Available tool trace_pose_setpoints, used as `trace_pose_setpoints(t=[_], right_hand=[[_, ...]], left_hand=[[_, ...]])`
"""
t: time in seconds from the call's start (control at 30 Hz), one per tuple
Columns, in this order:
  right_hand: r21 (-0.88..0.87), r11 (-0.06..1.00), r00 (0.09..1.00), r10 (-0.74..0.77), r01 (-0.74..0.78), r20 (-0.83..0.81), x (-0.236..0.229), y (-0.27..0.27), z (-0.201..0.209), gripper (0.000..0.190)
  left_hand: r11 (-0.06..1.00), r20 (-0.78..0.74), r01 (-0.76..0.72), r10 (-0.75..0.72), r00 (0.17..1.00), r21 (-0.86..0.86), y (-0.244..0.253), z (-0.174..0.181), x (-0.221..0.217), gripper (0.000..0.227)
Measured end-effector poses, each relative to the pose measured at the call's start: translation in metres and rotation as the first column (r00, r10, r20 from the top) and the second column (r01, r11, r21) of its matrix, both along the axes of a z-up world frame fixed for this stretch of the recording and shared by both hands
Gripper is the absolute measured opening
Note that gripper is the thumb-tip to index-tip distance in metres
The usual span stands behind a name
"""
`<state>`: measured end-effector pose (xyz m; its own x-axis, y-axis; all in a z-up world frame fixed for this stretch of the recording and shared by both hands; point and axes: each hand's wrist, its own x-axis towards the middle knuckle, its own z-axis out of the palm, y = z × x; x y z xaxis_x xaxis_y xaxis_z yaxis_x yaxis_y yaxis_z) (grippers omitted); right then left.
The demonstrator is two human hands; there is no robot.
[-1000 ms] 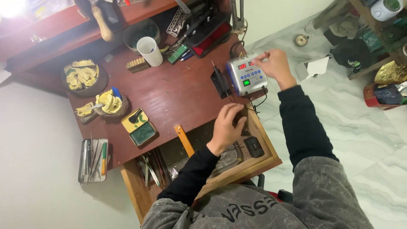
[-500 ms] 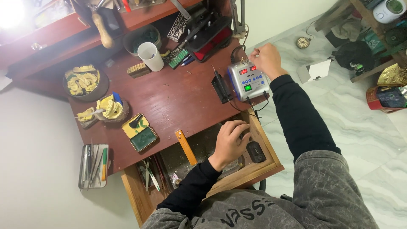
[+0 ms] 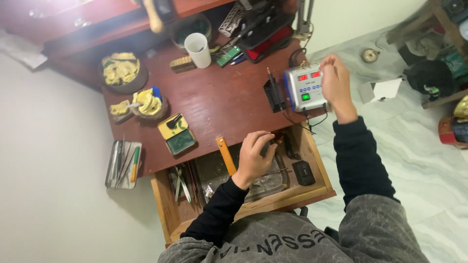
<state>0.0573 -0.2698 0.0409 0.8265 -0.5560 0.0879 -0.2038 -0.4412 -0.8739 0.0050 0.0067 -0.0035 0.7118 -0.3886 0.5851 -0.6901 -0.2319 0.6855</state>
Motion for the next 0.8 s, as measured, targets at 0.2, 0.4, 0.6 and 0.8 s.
trace_pose_setpoints(t=[0.2, 0.4, 0.6, 0.8], right_hand=[[-0.418, 0.808, 0.877, 0.478, -0.415, 0.054, 0.007, 0.080, 0.003, 0.013], [-0.543, 0.613, 0.748, 0.662, -0.574, -0.043, 0.075, 0.121, -0.028, 0.017], [-0.769, 0.377, 0.611, 0.792, -0.516, -0.021, 0.146, 0.158, -0.073, 0.020], [-0.742, 0.187, 0.483, 0.851, -0.644, -0.204, 0.126, 0.166, -0.075, 0.018]], left_hand=[[0.988, -0.035, -0.154, 0.155, 0.987, 0.019, 0.059, -0.012, 0.009, 0.028], [0.953, -0.071, -0.300, 0.301, 0.951, 0.031, 0.107, -0.022, 0.003, 0.024], [0.936, -0.091, -0.348, 0.351, 0.932, 0.051, 0.135, -0.047, -0.010, 0.021], [0.953, -0.148, -0.298, 0.302, 0.942, 0.049, 0.139, -0.046, -0.024, 0.020]])
